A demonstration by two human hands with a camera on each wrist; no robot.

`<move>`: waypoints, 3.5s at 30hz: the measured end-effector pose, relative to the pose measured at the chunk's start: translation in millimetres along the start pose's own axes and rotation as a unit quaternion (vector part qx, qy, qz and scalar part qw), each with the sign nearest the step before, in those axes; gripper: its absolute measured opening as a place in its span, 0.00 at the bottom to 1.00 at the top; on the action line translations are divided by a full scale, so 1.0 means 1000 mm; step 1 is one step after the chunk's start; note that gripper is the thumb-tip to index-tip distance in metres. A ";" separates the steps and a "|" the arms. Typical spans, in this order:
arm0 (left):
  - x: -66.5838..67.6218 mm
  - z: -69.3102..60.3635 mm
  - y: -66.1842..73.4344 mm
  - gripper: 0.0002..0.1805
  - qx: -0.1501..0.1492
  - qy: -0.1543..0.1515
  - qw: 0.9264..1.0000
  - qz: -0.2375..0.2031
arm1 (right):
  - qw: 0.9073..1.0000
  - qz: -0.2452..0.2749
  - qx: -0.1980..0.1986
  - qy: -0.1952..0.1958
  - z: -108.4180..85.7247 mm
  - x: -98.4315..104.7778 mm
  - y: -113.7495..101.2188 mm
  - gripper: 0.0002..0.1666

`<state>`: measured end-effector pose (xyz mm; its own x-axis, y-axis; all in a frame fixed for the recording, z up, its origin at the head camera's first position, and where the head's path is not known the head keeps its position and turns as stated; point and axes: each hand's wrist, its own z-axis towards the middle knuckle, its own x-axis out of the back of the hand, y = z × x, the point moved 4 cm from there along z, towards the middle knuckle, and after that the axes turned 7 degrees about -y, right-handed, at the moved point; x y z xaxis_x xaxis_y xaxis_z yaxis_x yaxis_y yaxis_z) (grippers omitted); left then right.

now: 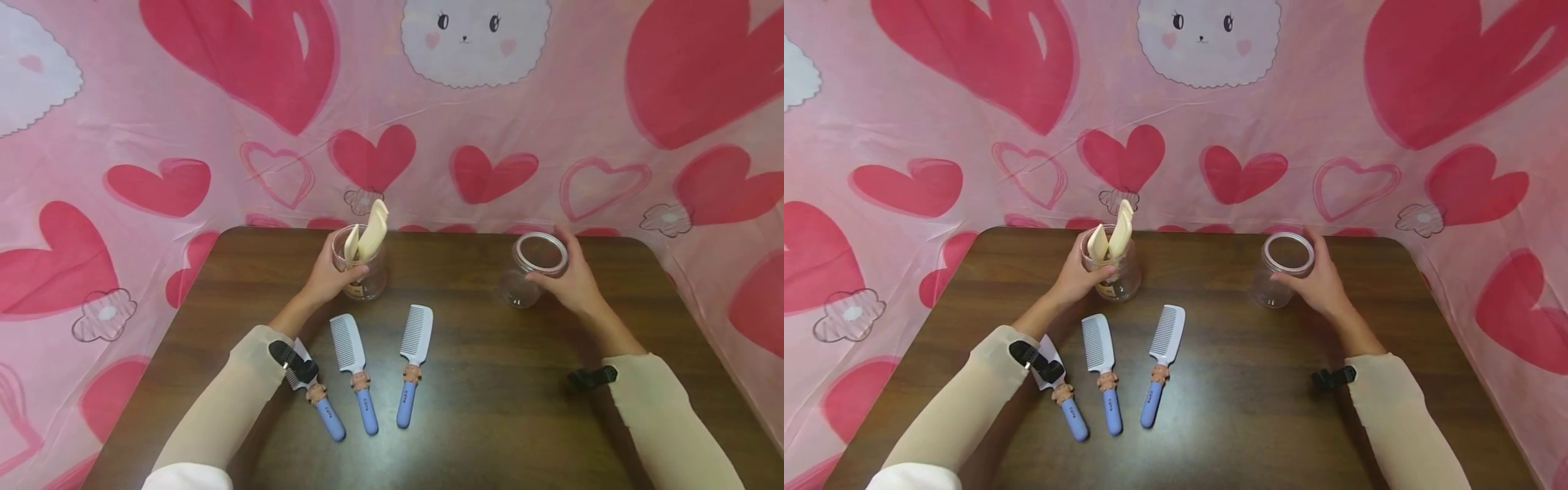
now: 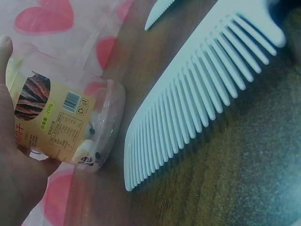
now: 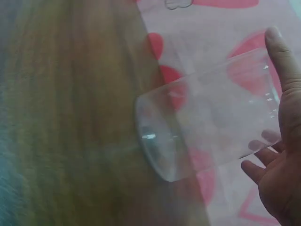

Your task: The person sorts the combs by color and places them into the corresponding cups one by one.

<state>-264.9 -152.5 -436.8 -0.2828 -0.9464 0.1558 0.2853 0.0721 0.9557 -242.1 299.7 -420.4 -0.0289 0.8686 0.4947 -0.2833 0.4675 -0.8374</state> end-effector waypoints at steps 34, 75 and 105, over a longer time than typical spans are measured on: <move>0.035 -0.035 0.013 0.48 0.104 -0.065 0.983 0.138 | 0.997 0.074 -0.007 0.029 -0.005 -0.016 0.002 0.45; 0.083 -0.159 0.005 0.31 0.089 -0.204 0.900 0.374 | 0.985 0.166 0.043 0.026 -0.007 -0.015 0.005 0.41; 0.103 -0.148 0.026 0.08 0.115 -0.185 0.970 0.112 | 0.979 0.192 0.058 0.023 -0.007 -0.019 0.007 0.41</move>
<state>-151.5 -294.9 -433.0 -0.5587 -0.7244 0.4039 0.1778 0.3710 0.9115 -237.0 287.8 -436.8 -0.1130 0.9844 0.1351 -0.3677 0.0849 -0.9261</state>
